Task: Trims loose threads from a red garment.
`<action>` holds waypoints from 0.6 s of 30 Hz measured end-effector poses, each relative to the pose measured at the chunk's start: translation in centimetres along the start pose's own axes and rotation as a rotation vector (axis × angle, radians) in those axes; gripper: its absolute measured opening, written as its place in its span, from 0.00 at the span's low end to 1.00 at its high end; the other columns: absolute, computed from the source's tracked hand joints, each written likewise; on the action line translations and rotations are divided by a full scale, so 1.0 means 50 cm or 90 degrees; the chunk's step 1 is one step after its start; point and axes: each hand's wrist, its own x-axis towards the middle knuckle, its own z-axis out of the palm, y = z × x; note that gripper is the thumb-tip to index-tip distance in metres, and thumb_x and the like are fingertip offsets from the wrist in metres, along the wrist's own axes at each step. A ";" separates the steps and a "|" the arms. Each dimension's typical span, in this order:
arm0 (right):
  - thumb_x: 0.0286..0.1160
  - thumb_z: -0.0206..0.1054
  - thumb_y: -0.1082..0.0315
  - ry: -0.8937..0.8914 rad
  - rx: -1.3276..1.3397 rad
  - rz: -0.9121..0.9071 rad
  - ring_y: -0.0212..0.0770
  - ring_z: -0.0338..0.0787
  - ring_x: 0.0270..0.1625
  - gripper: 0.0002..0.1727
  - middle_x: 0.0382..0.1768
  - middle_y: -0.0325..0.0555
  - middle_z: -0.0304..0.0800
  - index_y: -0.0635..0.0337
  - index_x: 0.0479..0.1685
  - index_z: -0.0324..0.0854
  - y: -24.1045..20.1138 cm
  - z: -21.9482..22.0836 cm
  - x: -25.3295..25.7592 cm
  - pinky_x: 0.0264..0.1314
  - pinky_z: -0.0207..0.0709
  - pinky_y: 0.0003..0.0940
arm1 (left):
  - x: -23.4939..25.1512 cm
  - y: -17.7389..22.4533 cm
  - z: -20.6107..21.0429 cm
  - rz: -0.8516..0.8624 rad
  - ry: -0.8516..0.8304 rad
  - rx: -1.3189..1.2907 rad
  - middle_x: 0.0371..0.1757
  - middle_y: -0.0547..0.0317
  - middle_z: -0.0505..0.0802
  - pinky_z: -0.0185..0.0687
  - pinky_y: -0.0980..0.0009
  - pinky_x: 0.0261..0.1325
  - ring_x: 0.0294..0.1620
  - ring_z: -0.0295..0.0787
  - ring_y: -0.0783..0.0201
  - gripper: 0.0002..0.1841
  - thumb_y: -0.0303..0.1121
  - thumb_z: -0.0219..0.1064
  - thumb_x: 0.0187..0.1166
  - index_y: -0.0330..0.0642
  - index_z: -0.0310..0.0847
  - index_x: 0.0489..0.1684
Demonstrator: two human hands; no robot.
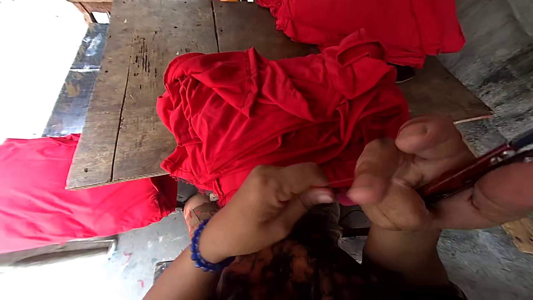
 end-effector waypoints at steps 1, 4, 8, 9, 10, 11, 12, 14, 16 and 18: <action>0.82 0.65 0.51 -0.018 -0.021 0.022 0.22 0.87 0.27 0.19 0.45 0.40 0.97 0.56 0.55 0.90 -0.006 -0.006 -0.010 0.28 0.77 0.13 | -0.013 0.001 -0.014 -0.024 0.022 -0.055 0.28 0.73 0.84 0.73 0.90 0.34 0.30 0.77 0.87 0.11 0.33 0.60 0.89 0.42 0.82 0.35; 0.91 0.53 0.52 -0.167 -0.080 0.090 0.40 0.87 0.72 0.24 0.74 0.44 0.86 0.61 0.59 0.88 -0.011 -0.047 -0.041 0.79 0.78 0.35 | -0.055 0.003 -0.050 -0.065 0.122 -0.194 0.27 0.81 0.84 0.66 0.92 0.23 0.21 0.71 0.90 0.11 0.41 0.59 0.90 0.53 0.84 0.38; 0.91 0.56 0.52 -0.110 -0.095 0.146 0.18 0.90 0.46 0.23 0.66 0.36 0.92 0.58 0.60 0.91 0.005 -0.086 -0.079 0.50 0.81 0.12 | -0.113 0.020 -0.088 -0.056 0.244 -0.323 0.19 0.79 0.80 0.66 0.88 0.19 0.15 0.69 0.85 0.07 0.40 0.63 0.87 0.57 0.85 0.39; 0.90 0.58 0.51 -0.080 -0.129 0.175 0.13 0.87 0.38 0.21 0.58 0.30 0.95 0.55 0.57 0.92 -0.001 -0.094 -0.084 0.44 0.80 0.09 | -0.138 0.027 -0.101 -0.044 0.283 -0.352 0.18 0.80 0.81 0.68 0.87 0.21 0.16 0.72 0.84 0.05 0.40 0.65 0.85 0.57 0.86 0.39; 0.90 0.58 0.51 -0.050 -0.174 0.210 0.09 0.82 0.31 0.20 0.50 0.25 0.96 0.53 0.57 0.92 -0.009 -0.101 -0.087 0.37 0.75 0.06 | -0.171 0.035 -0.117 -0.024 0.327 -0.377 0.18 0.78 0.82 0.70 0.85 0.22 0.16 0.74 0.82 0.04 0.38 0.66 0.83 0.56 0.85 0.39; 0.90 0.57 0.50 -0.027 -0.237 0.246 0.07 0.73 0.24 0.21 0.44 0.24 0.95 0.51 0.61 0.90 -0.020 -0.107 -0.089 0.28 0.68 0.04 | -0.213 0.041 -0.137 0.002 0.374 -0.400 0.18 0.76 0.82 0.72 0.83 0.23 0.17 0.76 0.80 0.02 0.36 0.67 0.80 0.53 0.85 0.38; 0.91 0.56 0.50 -0.004 -0.308 0.275 0.07 0.68 0.20 0.21 0.43 0.25 0.95 0.49 0.66 0.89 -0.031 -0.111 -0.088 0.21 0.62 0.05 | -0.259 0.046 -0.159 0.025 0.415 -0.405 0.17 0.74 0.82 0.73 0.82 0.23 0.16 0.77 0.78 0.02 0.35 0.67 0.79 0.51 0.84 0.38; 0.91 0.57 0.53 0.054 -0.465 0.267 0.10 0.71 0.19 0.19 0.40 0.27 0.95 0.47 0.66 0.88 -0.038 -0.116 -0.080 0.19 0.63 0.07 | -0.361 0.050 -0.203 0.034 0.491 -0.340 0.16 0.74 0.80 0.74 0.82 0.22 0.16 0.76 0.77 0.06 0.37 0.62 0.84 0.51 0.83 0.39; 0.88 0.62 0.57 0.102 -0.610 0.178 0.12 0.77 0.25 0.13 0.40 0.24 0.94 0.46 0.59 0.91 -0.028 -0.117 -0.063 0.25 0.69 0.08 | -0.456 0.042 -0.227 -0.096 0.611 -0.188 0.18 0.77 0.84 0.76 0.84 0.23 0.17 0.78 0.81 0.12 0.41 0.57 0.89 0.56 0.87 0.40; 0.83 0.69 0.62 0.091 -0.723 0.068 0.15 0.87 0.39 0.09 0.45 0.23 0.93 0.48 0.53 0.92 -0.004 -0.108 -0.026 0.41 0.81 0.11 | -0.513 0.030 -0.210 -0.437 0.730 0.083 0.19 0.84 0.84 0.73 0.86 0.24 0.18 0.76 0.86 0.19 0.46 0.50 0.92 0.58 0.86 0.33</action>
